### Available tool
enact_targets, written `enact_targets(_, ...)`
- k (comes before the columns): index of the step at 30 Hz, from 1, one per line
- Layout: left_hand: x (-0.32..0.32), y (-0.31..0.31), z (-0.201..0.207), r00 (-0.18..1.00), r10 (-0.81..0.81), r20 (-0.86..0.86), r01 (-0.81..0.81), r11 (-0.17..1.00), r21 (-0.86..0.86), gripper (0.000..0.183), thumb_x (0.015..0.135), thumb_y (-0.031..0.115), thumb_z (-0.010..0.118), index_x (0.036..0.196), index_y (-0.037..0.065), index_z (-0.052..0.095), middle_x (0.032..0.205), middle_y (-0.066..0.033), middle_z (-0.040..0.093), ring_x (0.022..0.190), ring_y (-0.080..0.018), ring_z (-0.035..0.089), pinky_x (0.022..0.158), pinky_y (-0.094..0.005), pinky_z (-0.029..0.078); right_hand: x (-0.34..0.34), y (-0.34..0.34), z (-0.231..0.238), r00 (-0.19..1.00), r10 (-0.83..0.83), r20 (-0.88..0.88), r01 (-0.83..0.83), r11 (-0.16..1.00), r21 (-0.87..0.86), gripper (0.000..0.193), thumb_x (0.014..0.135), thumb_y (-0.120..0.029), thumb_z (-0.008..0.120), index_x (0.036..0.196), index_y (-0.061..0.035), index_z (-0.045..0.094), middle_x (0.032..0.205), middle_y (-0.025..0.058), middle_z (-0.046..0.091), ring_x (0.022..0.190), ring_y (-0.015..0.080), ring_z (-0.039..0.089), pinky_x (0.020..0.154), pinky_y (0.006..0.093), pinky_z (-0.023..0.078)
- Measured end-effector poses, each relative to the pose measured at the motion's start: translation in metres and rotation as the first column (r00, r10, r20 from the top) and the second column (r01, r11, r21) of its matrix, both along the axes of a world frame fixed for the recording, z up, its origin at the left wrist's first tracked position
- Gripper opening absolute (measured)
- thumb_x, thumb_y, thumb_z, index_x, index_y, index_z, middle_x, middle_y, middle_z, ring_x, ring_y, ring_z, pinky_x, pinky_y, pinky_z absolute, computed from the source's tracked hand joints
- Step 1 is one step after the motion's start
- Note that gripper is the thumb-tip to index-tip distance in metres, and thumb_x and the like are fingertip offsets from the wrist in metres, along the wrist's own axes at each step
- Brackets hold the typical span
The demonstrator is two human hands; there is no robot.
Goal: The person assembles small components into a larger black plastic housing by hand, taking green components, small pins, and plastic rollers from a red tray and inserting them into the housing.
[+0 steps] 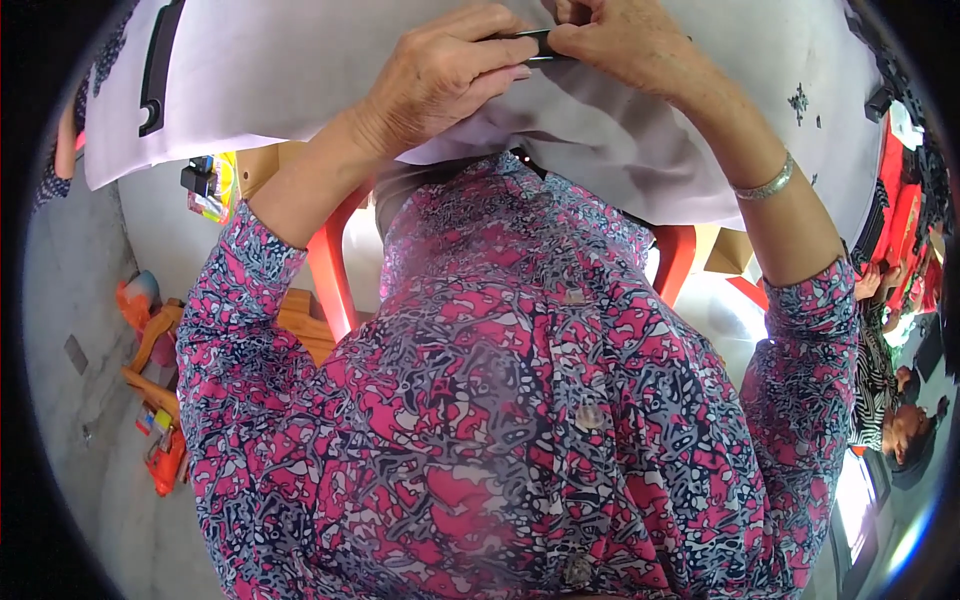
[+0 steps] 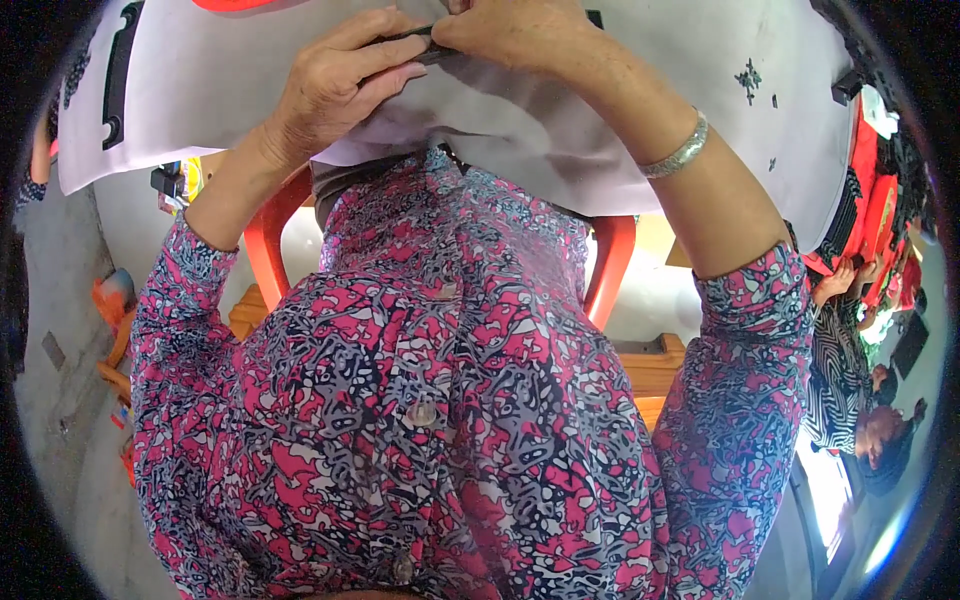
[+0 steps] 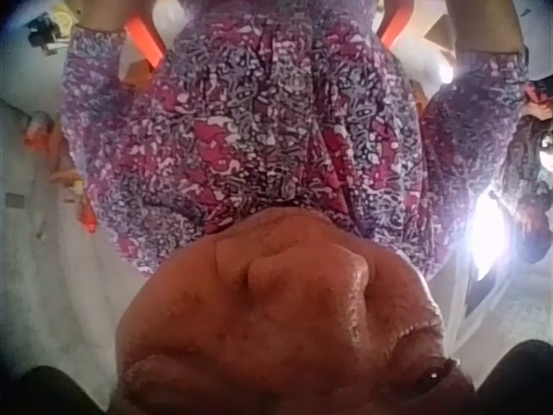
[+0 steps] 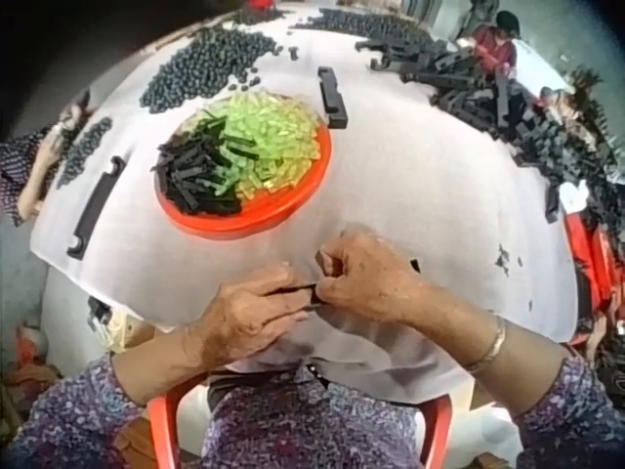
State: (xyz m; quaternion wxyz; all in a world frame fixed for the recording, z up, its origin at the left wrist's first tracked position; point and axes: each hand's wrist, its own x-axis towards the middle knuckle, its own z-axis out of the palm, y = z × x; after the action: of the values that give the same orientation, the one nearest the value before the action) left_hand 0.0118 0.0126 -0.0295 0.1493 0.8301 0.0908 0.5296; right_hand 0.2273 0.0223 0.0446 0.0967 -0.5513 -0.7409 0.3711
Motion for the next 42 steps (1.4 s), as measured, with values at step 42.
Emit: enact_targets(42,0.0,-0.014,0.024,0.908,0.147,-0.391,-0.256,0.936,-0.242,0.029,0.078,0.006,0.082,0.105,0.004,0.073,0.11,-0.0093,0.07,0.095,-0.0275,0.069,0.082,-0.0351,0.057,0.024,-0.063,0.02,0.835,-0.425,-0.35,0.314,0.89,-0.331,0.045,0.092,-0.014,0.069,0.13,0.009,0.061,0.071,0.0013,0.065,0.061,0.0049,0.057,0.052,0.0224,0.047)
